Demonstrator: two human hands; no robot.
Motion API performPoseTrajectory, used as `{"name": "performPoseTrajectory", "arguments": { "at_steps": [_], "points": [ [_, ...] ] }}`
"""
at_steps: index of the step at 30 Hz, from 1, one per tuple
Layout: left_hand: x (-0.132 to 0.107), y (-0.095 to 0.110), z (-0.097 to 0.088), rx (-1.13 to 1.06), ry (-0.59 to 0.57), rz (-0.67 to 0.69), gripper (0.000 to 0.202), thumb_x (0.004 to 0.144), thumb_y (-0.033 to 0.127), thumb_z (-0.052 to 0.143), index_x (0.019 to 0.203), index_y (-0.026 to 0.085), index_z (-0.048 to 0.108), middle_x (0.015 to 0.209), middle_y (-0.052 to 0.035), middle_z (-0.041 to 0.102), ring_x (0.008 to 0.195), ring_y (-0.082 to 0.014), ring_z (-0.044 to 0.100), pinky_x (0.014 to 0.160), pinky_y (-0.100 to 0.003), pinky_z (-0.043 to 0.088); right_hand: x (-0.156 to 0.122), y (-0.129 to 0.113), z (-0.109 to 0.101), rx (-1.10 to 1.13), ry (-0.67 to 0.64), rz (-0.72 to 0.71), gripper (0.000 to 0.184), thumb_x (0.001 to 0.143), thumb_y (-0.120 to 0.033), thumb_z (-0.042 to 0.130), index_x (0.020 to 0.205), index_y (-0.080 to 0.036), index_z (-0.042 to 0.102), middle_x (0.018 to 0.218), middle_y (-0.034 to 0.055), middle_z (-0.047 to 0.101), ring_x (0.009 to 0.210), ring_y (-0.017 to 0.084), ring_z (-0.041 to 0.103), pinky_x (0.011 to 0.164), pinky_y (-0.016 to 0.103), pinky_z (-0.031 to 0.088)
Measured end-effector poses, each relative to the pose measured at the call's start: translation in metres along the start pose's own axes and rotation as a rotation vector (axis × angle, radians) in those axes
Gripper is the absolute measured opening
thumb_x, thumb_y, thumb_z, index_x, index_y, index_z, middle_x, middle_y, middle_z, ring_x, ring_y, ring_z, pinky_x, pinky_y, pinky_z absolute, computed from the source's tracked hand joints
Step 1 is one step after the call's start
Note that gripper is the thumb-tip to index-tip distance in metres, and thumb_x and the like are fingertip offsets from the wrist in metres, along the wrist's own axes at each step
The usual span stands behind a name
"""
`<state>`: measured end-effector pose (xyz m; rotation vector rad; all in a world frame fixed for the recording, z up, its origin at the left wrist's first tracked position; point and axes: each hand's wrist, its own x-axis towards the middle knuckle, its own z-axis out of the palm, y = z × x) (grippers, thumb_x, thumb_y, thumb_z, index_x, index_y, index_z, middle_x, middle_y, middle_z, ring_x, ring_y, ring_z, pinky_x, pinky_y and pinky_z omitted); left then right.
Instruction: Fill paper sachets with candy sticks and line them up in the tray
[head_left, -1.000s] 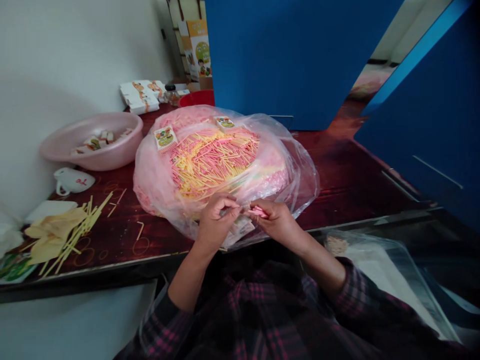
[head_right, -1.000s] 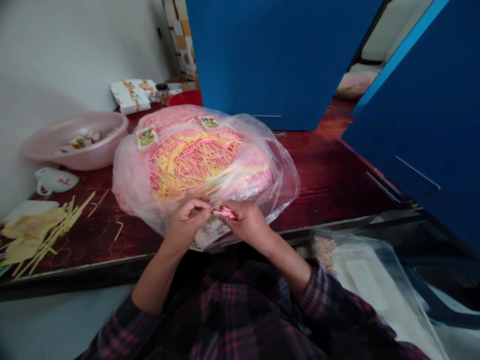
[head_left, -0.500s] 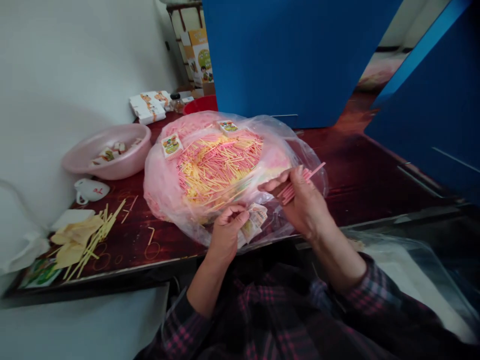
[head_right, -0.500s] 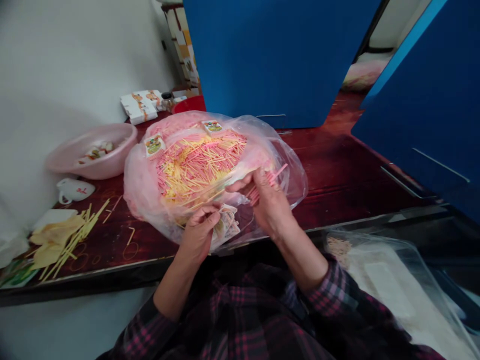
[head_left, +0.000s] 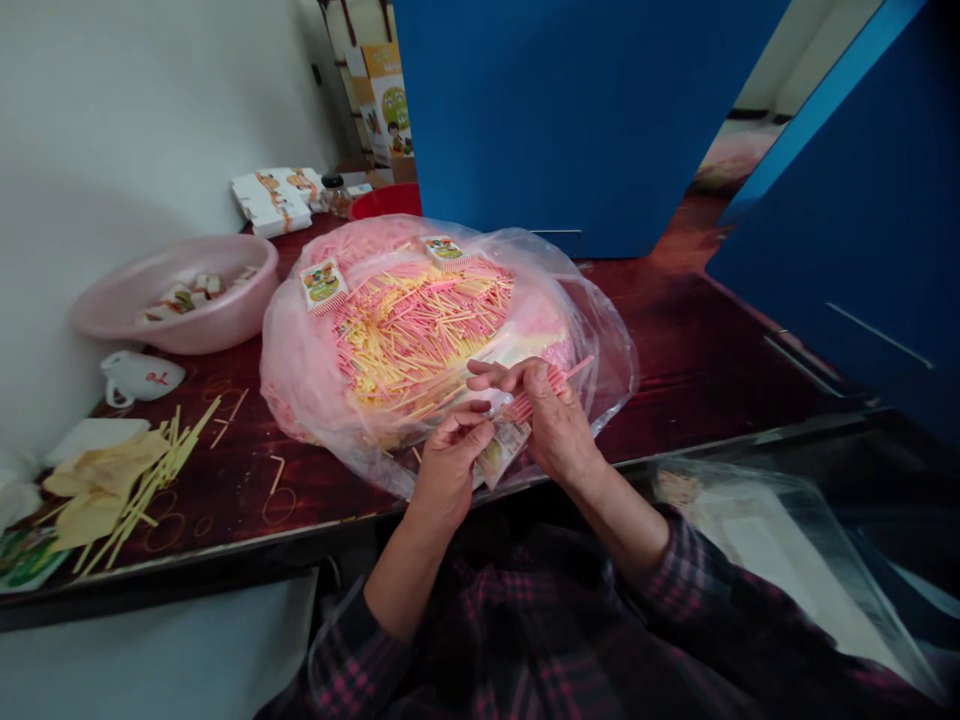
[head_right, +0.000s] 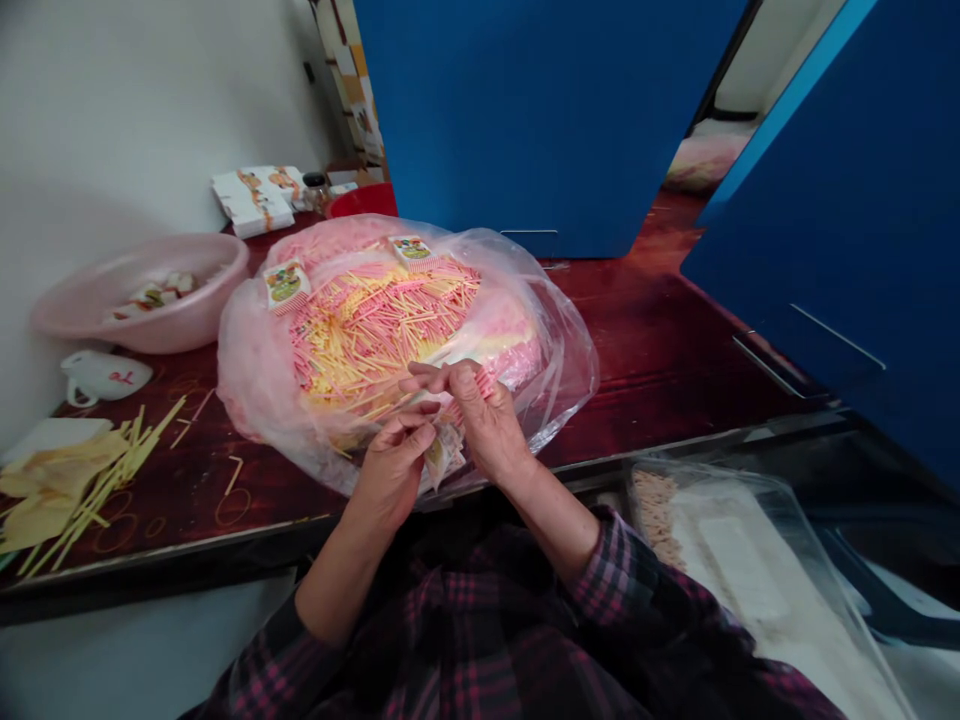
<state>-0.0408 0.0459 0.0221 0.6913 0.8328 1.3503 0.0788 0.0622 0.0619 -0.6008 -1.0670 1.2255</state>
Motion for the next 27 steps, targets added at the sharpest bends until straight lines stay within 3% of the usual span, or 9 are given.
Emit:
{"name": "performPoseTrajectory", "arguments": {
  "at_steps": [5, 16, 21, 27],
  "points": [
    [0.000, 0.000, -0.001, -0.013, -0.008, -0.040, 0.025, 0.058, 0.030, 0.094, 0.065, 0.019, 0.074, 0.107, -0.0022, 0.065, 0.094, -0.0157, 0.062, 0.083, -0.029, 0.051, 0.004, -0.004, 0.002, 0.044, 0.057, -0.045, 0.037, 0.098, -0.059, 0.052, 0.084, -0.026, 0.057, 0.088, 0.0006, 0.080, 0.113, 0.020, 0.072, 0.111, 0.045, 0.048],
    [0.000, -0.005, 0.003, -0.068, 0.010, -0.065, 0.029, 0.055, 0.032, 0.096, 0.064, 0.018, 0.072, 0.100, -0.0003, 0.068, 0.088, -0.0132, 0.062, 0.079, -0.025, 0.050, -0.010, 0.006, -0.002, -0.034, 0.067, -0.003, 0.038, 0.097, -0.059, 0.054, 0.081, -0.025, 0.061, 0.091, 0.0025, 0.080, 0.112, 0.021, 0.072, 0.113, 0.044, 0.044],
    [0.000, -0.005, 0.005, -0.071, -0.017, -0.057, 0.029, 0.055, 0.034, 0.096, 0.064, 0.020, 0.072, 0.090, 0.0005, 0.068, 0.084, -0.0134, 0.062, 0.081, -0.026, 0.050, -0.015, 0.004, -0.004, -0.090, 0.107, -0.030, 0.038, 0.096, -0.058, 0.056, 0.080, -0.024, 0.064, 0.083, 0.0012, 0.079, 0.106, 0.020, 0.074, 0.120, 0.044, 0.035],
    [-0.004, -0.004, 0.008, 0.124, -0.022, 0.117, 0.020, 0.066, 0.031, 0.089, 0.067, 0.020, 0.071, 0.100, -0.0015, 0.069, 0.098, -0.0181, 0.062, 0.091, -0.032, 0.049, -0.017, 0.009, -0.010, -0.040, 0.073, 0.132, 0.037, 0.095, -0.055, 0.060, 0.082, -0.022, 0.071, 0.104, 0.0042, 0.079, 0.107, 0.020, 0.071, 0.104, 0.037, 0.050]
  ]
}}
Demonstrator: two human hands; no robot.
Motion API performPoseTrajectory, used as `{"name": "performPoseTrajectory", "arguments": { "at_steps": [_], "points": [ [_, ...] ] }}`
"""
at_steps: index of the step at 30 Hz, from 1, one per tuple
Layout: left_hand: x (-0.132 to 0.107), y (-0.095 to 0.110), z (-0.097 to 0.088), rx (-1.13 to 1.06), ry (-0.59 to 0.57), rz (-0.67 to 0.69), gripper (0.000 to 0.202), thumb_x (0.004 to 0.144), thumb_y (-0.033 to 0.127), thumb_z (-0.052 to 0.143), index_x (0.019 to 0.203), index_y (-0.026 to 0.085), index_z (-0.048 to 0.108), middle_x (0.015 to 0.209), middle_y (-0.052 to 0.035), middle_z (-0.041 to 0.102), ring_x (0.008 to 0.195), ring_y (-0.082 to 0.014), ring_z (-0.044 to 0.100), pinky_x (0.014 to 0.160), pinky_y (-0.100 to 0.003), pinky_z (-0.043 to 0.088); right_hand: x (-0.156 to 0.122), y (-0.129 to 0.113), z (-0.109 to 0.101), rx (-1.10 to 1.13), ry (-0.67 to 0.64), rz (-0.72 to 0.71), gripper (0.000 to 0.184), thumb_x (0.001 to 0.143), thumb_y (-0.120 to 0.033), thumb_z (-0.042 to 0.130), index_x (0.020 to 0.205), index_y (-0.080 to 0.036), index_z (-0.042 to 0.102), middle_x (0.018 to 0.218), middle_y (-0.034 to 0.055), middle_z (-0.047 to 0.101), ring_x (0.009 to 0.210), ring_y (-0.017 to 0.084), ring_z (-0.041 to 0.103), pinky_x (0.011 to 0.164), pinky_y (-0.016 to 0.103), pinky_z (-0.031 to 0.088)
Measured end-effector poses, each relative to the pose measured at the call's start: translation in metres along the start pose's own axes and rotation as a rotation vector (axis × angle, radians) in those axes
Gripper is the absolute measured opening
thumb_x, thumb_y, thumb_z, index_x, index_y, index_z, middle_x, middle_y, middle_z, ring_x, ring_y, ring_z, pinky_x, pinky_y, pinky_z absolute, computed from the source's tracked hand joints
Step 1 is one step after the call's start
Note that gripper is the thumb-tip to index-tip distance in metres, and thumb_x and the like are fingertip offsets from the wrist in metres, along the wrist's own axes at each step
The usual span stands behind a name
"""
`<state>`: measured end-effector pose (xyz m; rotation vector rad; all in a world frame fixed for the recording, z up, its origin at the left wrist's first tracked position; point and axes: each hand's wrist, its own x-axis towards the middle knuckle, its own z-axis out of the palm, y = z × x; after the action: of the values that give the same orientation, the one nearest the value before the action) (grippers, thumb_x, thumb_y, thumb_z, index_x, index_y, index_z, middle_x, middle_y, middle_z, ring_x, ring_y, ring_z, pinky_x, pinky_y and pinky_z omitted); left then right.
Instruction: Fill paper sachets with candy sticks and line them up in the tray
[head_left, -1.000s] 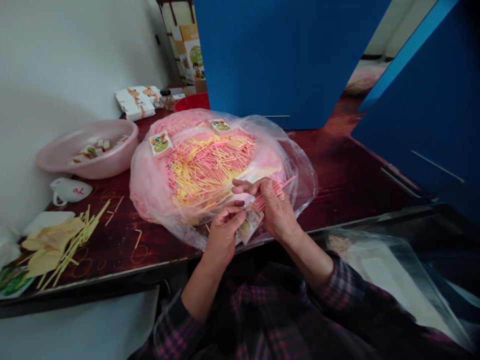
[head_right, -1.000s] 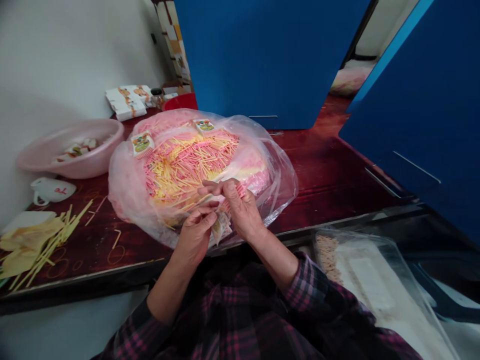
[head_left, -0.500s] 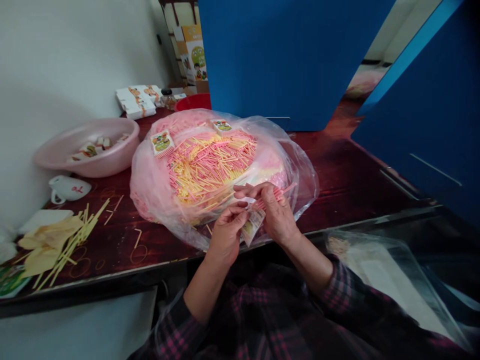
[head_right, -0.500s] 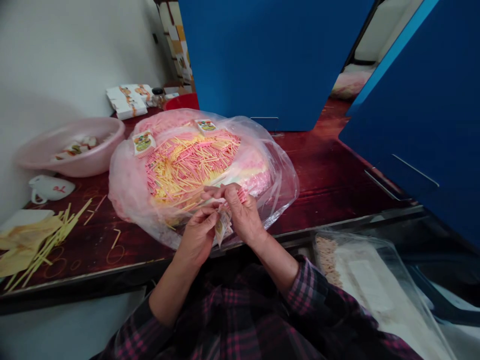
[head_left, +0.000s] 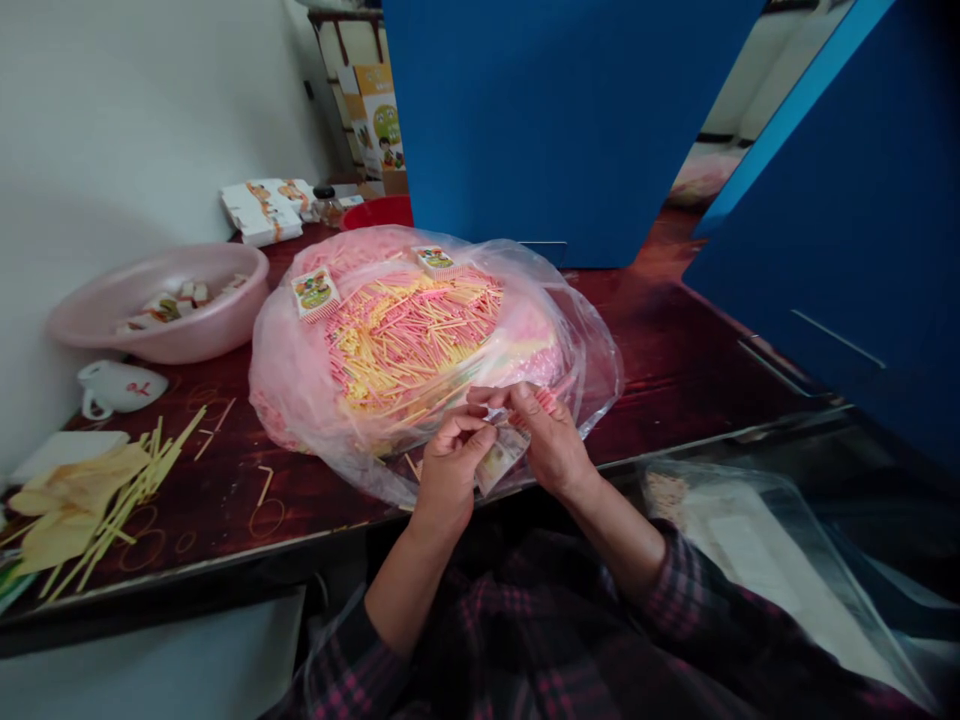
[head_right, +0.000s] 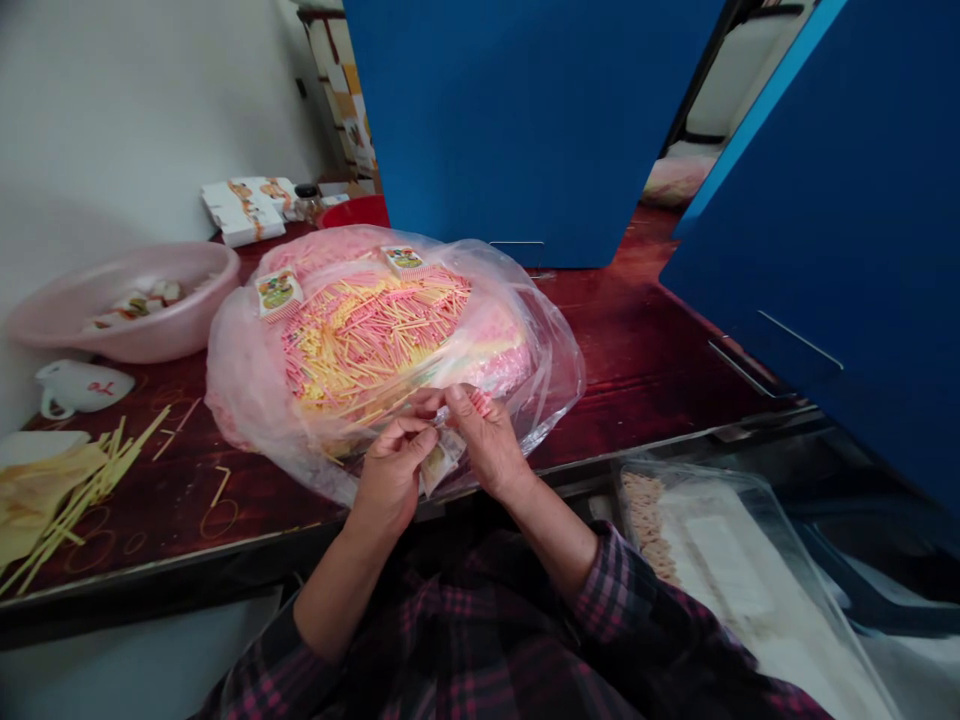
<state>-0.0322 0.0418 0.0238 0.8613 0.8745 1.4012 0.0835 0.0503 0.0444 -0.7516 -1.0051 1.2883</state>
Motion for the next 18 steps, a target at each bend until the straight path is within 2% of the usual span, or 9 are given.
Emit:
{"name": "performPoseTrajectory", "arguments": {
  "at_steps": [3, 6, 8, 10, 13, 16, 18],
  "points": [
    [0.002, -0.005, 0.000, 0.076, 0.024, 0.067, 0.019, 0.069, 0.031, 0.087, 0.070, 0.021, 0.072, 0.100, -0.0024, 0.070, 0.102, -0.0193, 0.063, 0.096, -0.033, 0.047, -0.002, 0.002, -0.001, -0.005, -0.005, 0.084, 0.036, 0.090, -0.056, 0.067, 0.087, -0.021, 0.075, 0.120, 0.0066, 0.076, 0.113, 0.021, 0.068, 0.106, 0.037, 0.049],
    [0.005, -0.009, 0.000, 0.159, 0.084, 0.084, 0.023, 0.069, 0.037, 0.086, 0.073, 0.020, 0.072, 0.094, -0.0026, 0.070, 0.096, -0.0187, 0.063, 0.091, -0.031, 0.049, -0.008, 0.006, 0.000, -0.002, 0.041, 0.083, 0.038, 0.085, -0.058, 0.071, 0.094, -0.021, 0.078, 0.132, 0.0079, 0.071, 0.125, 0.022, 0.063, 0.112, 0.038, 0.046],
    [0.006, -0.010, 0.002, 0.225, 0.107, 0.087, 0.027, 0.068, 0.042, 0.086, 0.073, 0.020, 0.072, 0.088, -0.0023, 0.070, 0.090, -0.0186, 0.063, 0.086, -0.030, 0.051, -0.014, 0.009, 0.002, 0.017, 0.063, 0.075, 0.042, 0.084, -0.060, 0.071, 0.095, -0.021, 0.078, 0.125, 0.0089, 0.074, 0.121, 0.023, 0.065, 0.111, 0.039, 0.046],
    [0.005, -0.011, 0.004, 0.313, 0.066, 0.097, 0.030, 0.069, 0.047, 0.084, 0.072, 0.020, 0.072, 0.091, -0.0043, 0.071, 0.092, -0.0213, 0.065, 0.083, -0.031, 0.053, -0.020, 0.010, 0.003, 0.012, 0.096, 0.026, 0.043, 0.086, -0.062, 0.068, 0.096, -0.021, 0.078, 0.111, 0.0084, 0.078, 0.112, 0.023, 0.069, 0.109, 0.040, 0.048],
    [0.000, -0.016, 0.009, 0.463, -0.007, 0.053, 0.037, 0.071, 0.056, 0.079, 0.080, 0.020, 0.074, 0.086, -0.0057, 0.073, 0.087, -0.0243, 0.067, 0.084, -0.036, 0.055, -0.029, 0.007, 0.000, -0.075, 0.208, -0.086, 0.044, 0.088, -0.062, 0.066, 0.100, -0.022, 0.076, 0.104, 0.0076, 0.078, 0.106, 0.023, 0.071, 0.103, 0.039, 0.052],
    [-0.007, -0.026, 0.016, 0.494, -0.113, 0.018, 0.047, 0.066, 0.065, 0.078, 0.088, 0.023, 0.077, 0.103, -0.0081, 0.077, 0.105, -0.0330, 0.070, 0.096, -0.043, 0.056, -0.038, 0.002, -0.012, -0.051, 0.301, -0.091, 0.054, 0.081, -0.071, 0.067, 0.102, -0.022, 0.072, 0.096, 0.0077, 0.078, 0.093, 0.024, 0.074, 0.092, 0.040, 0.057],
    [-0.014, -0.034, 0.021, 0.494, -0.184, -0.057, 0.051, 0.060, 0.067, 0.080, 0.092, 0.027, 0.077, 0.107, -0.0060, 0.079, 0.112, -0.0362, 0.069, 0.099, -0.046, 0.057, -0.045, -0.002, -0.025, -0.018, 0.332, -0.057, 0.062, 0.076, -0.077, 0.068, 0.104, -0.022, 0.068, 0.088, 0.0071, 0.077, 0.082, 0.024, 0.074, 0.081, 0.039, 0.058]
  ]
}}
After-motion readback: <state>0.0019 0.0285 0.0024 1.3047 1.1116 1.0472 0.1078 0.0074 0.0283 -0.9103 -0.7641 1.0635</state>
